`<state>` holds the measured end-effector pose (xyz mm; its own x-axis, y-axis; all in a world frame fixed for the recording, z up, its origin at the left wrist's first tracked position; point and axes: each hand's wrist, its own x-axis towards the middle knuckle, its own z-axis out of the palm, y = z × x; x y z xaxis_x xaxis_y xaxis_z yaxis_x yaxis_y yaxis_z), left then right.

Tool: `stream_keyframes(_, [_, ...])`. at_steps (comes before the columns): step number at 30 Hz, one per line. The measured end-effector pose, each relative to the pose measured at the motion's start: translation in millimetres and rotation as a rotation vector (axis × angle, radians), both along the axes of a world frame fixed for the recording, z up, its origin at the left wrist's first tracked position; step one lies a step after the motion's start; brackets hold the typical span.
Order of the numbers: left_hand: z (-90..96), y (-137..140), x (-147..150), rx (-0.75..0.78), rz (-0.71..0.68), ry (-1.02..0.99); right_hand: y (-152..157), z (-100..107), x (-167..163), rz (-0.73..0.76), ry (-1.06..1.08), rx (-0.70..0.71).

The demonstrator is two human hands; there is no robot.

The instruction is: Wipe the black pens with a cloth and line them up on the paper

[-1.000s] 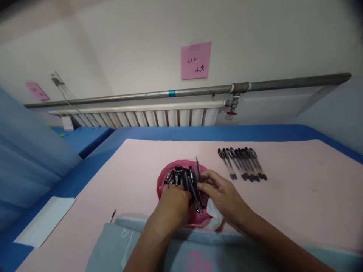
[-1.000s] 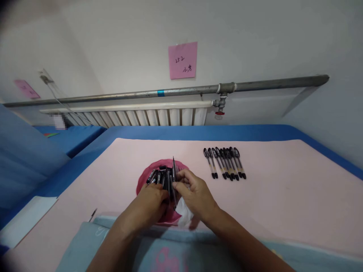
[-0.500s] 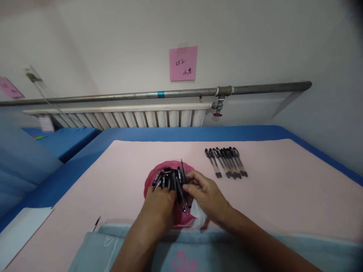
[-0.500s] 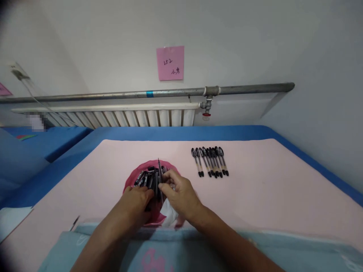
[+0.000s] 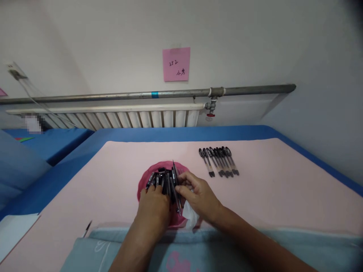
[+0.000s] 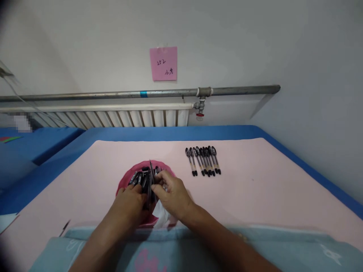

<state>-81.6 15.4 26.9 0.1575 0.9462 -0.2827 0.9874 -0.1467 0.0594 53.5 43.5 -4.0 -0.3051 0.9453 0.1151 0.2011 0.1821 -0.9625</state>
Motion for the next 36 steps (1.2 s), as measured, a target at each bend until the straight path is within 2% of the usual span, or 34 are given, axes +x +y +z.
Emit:
stream_keyframes(10, [-8.7, 3.1, 9.3, 0.043, 0.056, 0.012, -1.0, 1.0, 0.6, -0.019, -0.024, 0.016])
stream_keyframes(15, [-2.0, 2.3, 0.8, 0.021, 0.080, -0.033, -0.4, 1.7, -0.1, -0.026, 0.021, -0.040])
stream_keyframes(19, [8.4, 2.0, -14.0, 0.059, 0.138, -0.084, -1.7, 5.1, -1.3, -0.044, 0.111, -0.123])
stream_keyframes(23, [16.2, 2.5, -28.7, 0.046, 0.228, -0.265, 0.6, 3.7, -1.5, -0.033, 0.226, -0.198])
stream_keyframes(27, [15.0, 3.1, -34.3, 0.016, 0.292, -0.605, 6.0, 3.8, -1.2, -0.114, 0.339, -0.312])
stream_keyframes(30, [10.7, 2.1, -31.5, -0.071, 0.259, -0.847, 9.3, 8.0, -0.1, -0.138, 0.441, -0.402])
stream_keyframes(33, [7.6, 0.3, -26.7, -0.089, 0.168, -0.901, 10.8, 12.3, 1.3, -0.131, 0.512, -0.454])
stream_keyframes(36, [5.5, -0.2, -21.7, -0.046, 0.122, -0.787, 10.5, 14.6, 1.5, -0.143, 0.591, -0.500])
